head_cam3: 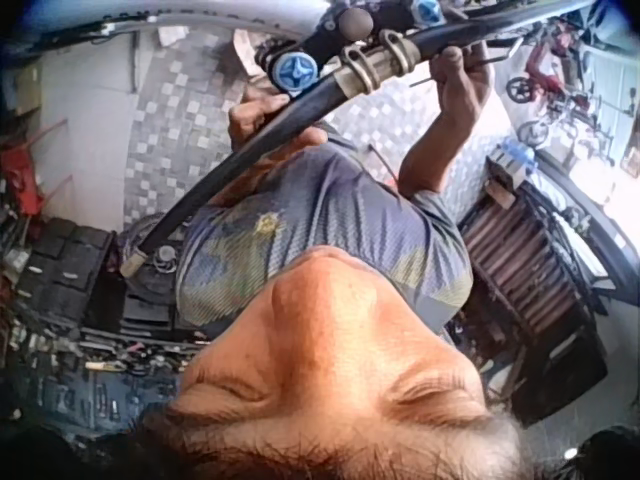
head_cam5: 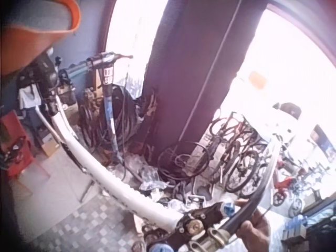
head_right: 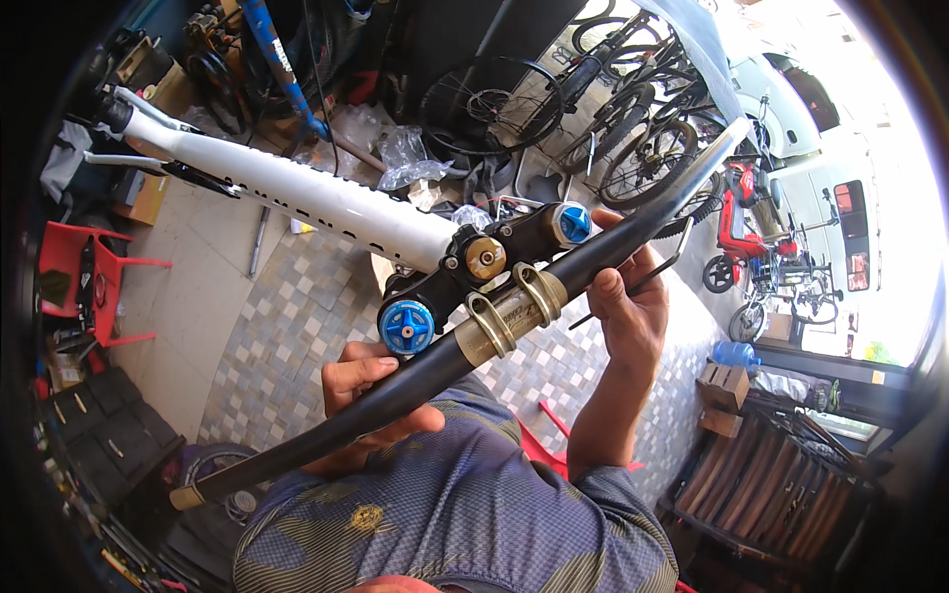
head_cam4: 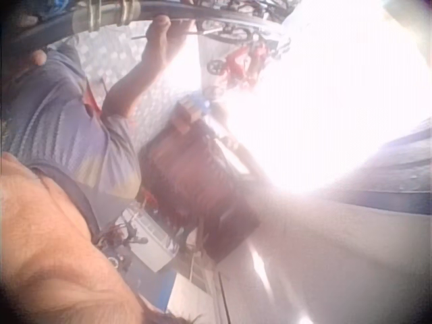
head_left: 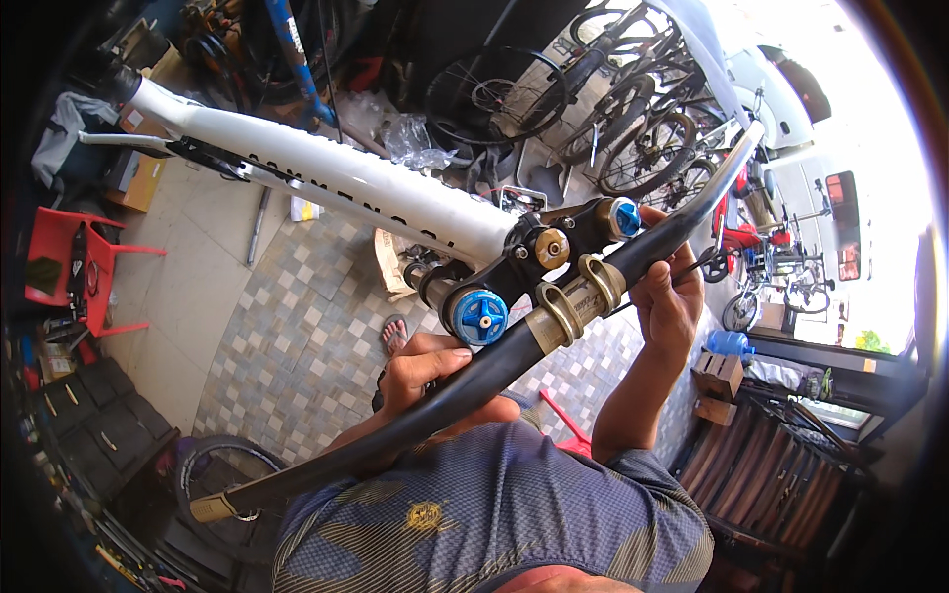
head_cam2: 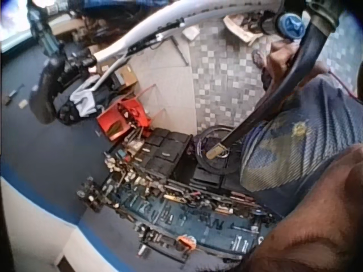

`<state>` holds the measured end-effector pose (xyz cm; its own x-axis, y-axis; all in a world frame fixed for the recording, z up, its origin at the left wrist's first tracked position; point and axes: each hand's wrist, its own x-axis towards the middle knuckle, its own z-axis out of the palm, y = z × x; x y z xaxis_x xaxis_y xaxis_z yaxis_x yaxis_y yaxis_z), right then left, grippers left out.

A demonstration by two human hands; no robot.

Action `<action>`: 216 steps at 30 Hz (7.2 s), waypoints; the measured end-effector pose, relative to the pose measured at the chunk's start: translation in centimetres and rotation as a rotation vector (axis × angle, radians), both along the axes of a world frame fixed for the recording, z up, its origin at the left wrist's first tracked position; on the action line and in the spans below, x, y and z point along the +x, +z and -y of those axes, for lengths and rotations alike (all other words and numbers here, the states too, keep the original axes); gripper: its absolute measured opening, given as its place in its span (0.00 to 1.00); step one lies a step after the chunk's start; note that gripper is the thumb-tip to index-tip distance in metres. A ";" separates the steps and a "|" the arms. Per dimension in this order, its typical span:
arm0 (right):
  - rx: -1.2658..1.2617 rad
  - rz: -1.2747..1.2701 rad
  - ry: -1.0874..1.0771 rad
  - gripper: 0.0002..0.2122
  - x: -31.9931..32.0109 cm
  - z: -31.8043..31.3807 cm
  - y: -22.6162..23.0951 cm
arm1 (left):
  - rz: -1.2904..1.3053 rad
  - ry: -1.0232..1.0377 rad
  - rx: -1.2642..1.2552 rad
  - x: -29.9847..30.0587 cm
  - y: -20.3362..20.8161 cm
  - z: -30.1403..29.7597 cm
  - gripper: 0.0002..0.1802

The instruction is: The person positions a bicycle handlebar onto the stem of a white bicycle frame, aligning it with the headset. They then use an Allen key to tighten the stem bolts, securing the handlebar in place.

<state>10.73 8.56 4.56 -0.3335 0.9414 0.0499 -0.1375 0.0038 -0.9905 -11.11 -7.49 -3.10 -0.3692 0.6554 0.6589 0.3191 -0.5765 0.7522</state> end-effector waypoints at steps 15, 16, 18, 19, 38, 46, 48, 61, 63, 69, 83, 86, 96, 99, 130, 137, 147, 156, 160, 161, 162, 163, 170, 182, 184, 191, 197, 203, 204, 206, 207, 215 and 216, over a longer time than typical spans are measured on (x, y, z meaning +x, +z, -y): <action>-0.002 0.011 -0.052 0.37 -0.2 -0.5 0.1 | -0.084 -0.052 0.054 0.2 0.2 -0.4 0.40; -0.002 0.013 -0.055 0.37 -0.2 -0.5 0.1 | -0.086 -0.046 0.055 0.2 0.2 -0.5 0.40; 0.003 0.028 -0.061 0.37 -0.2 -0.5 0.1 | -0.090 -0.035 0.056 0.2 0.2 -0.6 0.40; 0.005 0.033 -0.062 0.37 -0.2 -0.5 0.1 | -0.091 -0.039 0.058 0.2 0.2 -0.6 0.40; 0.007 0.059 -0.061 0.37 -0.4 -0.6 0.2 | -0.098 -0.045 0.047 -0.1 0.4 -0.5 0.38; 0.025 0.079 -0.080 0.35 -0.3 -0.5 0.0 | -0.068 -0.033 0.048 0.1 0.2 -0.5 0.38; 0.027 0.081 -0.074 0.34 -0.3 -0.5 0.0 | -0.041 -0.029 0.062 0.1 0.1 -0.5 0.39; 0.025 0.089 -0.082 0.30 -0.6 -0.1 0.4 | -0.070 -0.044 0.029 0.2 0.2 -0.5 0.38; 0.030 0.098 -0.086 0.30 -0.7 -0.1 0.4 | -0.077 -0.035 0.031 0.2 0.4 -0.5 0.38; 0.060 0.101 -0.086 0.30 -0.8 0.0 0.5 | -0.035 -0.051 0.074 0.6 -0.2 -0.6 0.37; 0.068 0.054 -0.012 0.22 -0.6 -1.3 -0.1 | -0.006 -0.006 -0.074 2.4 1.3 0.8 0.29; 0.111 0.020 0.024 0.21 -1.0 -1.6 0.0 | 0.118 0.063 -0.069 3.4 0.8 0.9 0.30; 0.288 0.001 0.264 0.20 -0.7 -4.9 -1.4 | 0.494 0.279 -0.115 6.6 2.1 1.0 0.22; 0.302 -0.046 0.301 0.21 -0.6 -5.2 -1.7 | 0.501 0.337 -0.135 7.2 2.7 1.1 0.19; 0.271 0.013 -0.057 0.19 -1.9 -1.7 -1.7 | 0.096 -0.819 -1.030 -10.3 11.8 6.3 0.56; 0.203 0.171 -0.221 0.23 -2.6 1.5 1.0 | 0.245 -1.081 -1.013 -7.2 11.0 6.2 0.29; 0.235 0.501 -0.664 0.32 -7.5 17.7 1.4 | 0.153 -1.088 -0.880 -6.8 8.1 6.2 0.20; 0.151 0.317 -0.552 0.36 -11.7 19.0 -1.0 | 0.033 -1.045 -0.709 -4.0 5.4 5.5 0.14; 0.111 0.446 -0.616 0.34 -12.2 19.8 -0.6 | -0.613 -1.353 -0.870 -7.4 8.1 -0.5 0.23; 0.136 0.368 -0.696 0.35 -12.5 19.8 -0.9 | -0.872 -1.361 -0.832 -7.7 10.3 -2.0 0.27; 0.157 0.381 -0.749 0.34 -12.6 19.9 -0.8 | -1.034 -1.423 -0.768 -8.1 11.6 -4.2 0.26; 0.179 0.391 -0.801 0.34 -12.4 20.2 -0.1 | -1.092 -1.506 -0.706 -8.6 13.6 -6.2 0.24; 0.301 0.272 -0.987 0.31 -12.8 20.1 2.7 | -0.917 -1.179 -0.302 -7.4 16.0 -28.2 0.18; 0.006 0.724 -1.331 0.27 -12.8 22.4 3.4 | -0.754 -1.892 -0.489 -0.8 9.5 -31.2 0.25; -0.012 0.780 -1.355 0.26 -13.0 22.4 3.7 | -0.702 -1.891 -0.394 -1.3 9.2 -31.0 0.25; -0.110 1.094 -1.272 0.23 -14.2 21.2 7.6 | -0.623 -1.832 -0.268 -3.5 7.4 -32.5 0.28; -0.019 1.165 -1.113 0.24 -13.2 19.4 8.5 | -0.487 -1.965 -0.432 -2.9 6.6 -34.3 0.35; -0.027 1.206 -0.984 0.24 -12.3 17.3 7.7 | -0.192 -2.007 -0.326 -0.6 5.2 -33.8 0.44; -0.037 1.209 -0.962 0.24 -12.3 17.1 7.5 | -0.113 -2.026 -0.299 -0.4 5.1 -33.4 0.43; -0.024 1.164 -0.936 0.23 -12.1 16.8 6.8 | -0.128 -2.043 -0.359 -0.3 5.5 -33.4 0.48; -0.016 1.146 -0.919 0.23 -12.0 16.7 6.6 | -0.105 -2.047 -0.353 -0.2 6.0 -32.9 0.49; -0.011 1.160 -0.846 0.23 -11.6 16.8 6.4 | -0.084 -2.043 -0.389 -0.2 6.6 -32.3 0.44; -0.010 1.157 -0.847 0.23 -11.6 16.9 6.3 | -0.086 -2.058 -0.393 -0.1 6.4 -32.4 0.42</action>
